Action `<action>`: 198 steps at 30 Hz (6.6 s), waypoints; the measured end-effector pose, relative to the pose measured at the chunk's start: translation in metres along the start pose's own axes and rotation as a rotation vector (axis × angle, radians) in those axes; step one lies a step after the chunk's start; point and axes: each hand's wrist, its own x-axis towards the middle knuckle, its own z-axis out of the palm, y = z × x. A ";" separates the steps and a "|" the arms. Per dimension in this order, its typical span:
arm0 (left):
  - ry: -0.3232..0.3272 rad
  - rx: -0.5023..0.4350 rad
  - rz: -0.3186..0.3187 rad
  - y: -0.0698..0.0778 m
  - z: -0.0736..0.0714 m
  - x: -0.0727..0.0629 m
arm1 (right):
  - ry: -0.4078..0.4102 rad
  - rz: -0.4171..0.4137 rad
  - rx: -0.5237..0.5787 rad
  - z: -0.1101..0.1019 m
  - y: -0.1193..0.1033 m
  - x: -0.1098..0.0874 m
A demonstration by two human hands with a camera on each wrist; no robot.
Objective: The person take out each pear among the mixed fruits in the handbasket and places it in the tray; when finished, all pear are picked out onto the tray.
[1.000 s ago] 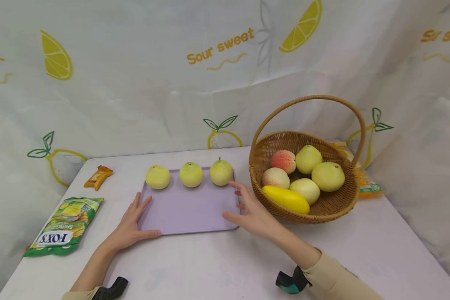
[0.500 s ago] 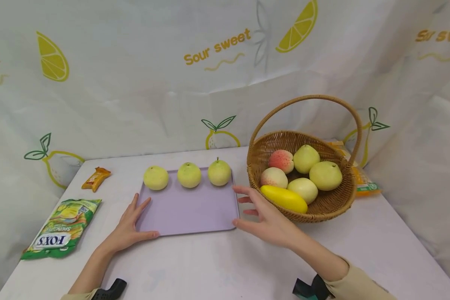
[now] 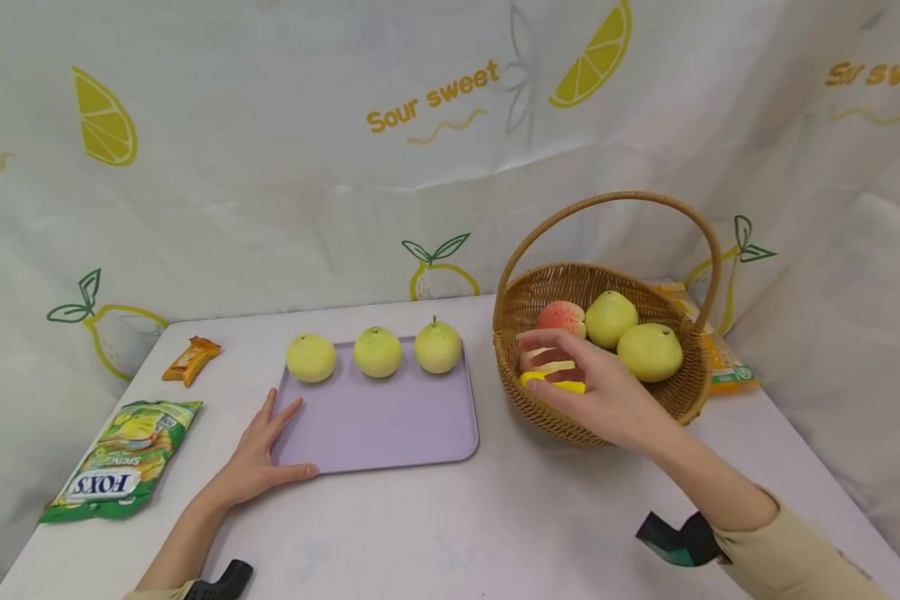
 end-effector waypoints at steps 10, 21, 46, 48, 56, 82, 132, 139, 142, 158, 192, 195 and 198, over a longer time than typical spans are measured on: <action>0.003 -0.001 0.005 0.001 0.000 0.000 | -0.028 0.149 -0.172 -0.051 0.026 0.018; 0.007 -0.002 0.005 0.003 0.000 -0.001 | -0.112 0.359 -0.234 -0.090 0.056 0.044; 0.011 0.000 0.004 0.000 0.001 0.000 | -0.357 0.467 -0.379 -0.105 0.116 0.078; 0.012 0.002 0.001 -0.001 0.002 0.000 | -0.385 0.493 -0.415 -0.104 0.119 0.079; 0.016 0.007 0.001 -0.003 0.003 0.000 | -0.417 0.509 -0.535 -0.100 0.128 0.078; 0.030 -0.001 0.022 -0.002 0.003 0.000 | -0.246 0.330 -0.614 -0.096 0.113 0.078; 0.034 -0.006 0.023 -0.005 0.004 0.002 | 0.010 0.301 -0.111 -0.015 0.023 0.024; 0.035 -0.002 0.023 -0.005 0.003 0.002 | 0.174 0.159 -0.132 0.008 0.013 0.022; 0.036 -0.005 0.024 -0.005 0.002 0.002 | 0.241 0.093 -0.148 0.019 0.011 0.022; 0.018 -0.001 0.005 -0.004 0.002 0.005 | 0.252 -0.144 -0.221 0.065 0.002 0.031; 0.026 -0.009 0.013 -0.004 0.000 0.003 | 0.012 -0.034 -0.030 0.173 0.025 0.054; 0.023 -0.007 0.012 -0.003 -0.001 0.003 | 0.001 -0.027 -0.006 0.180 0.025 0.056; 0.019 -0.007 0.011 -0.003 0.000 0.003 | -0.010 -0.026 0.009 0.186 0.024 0.057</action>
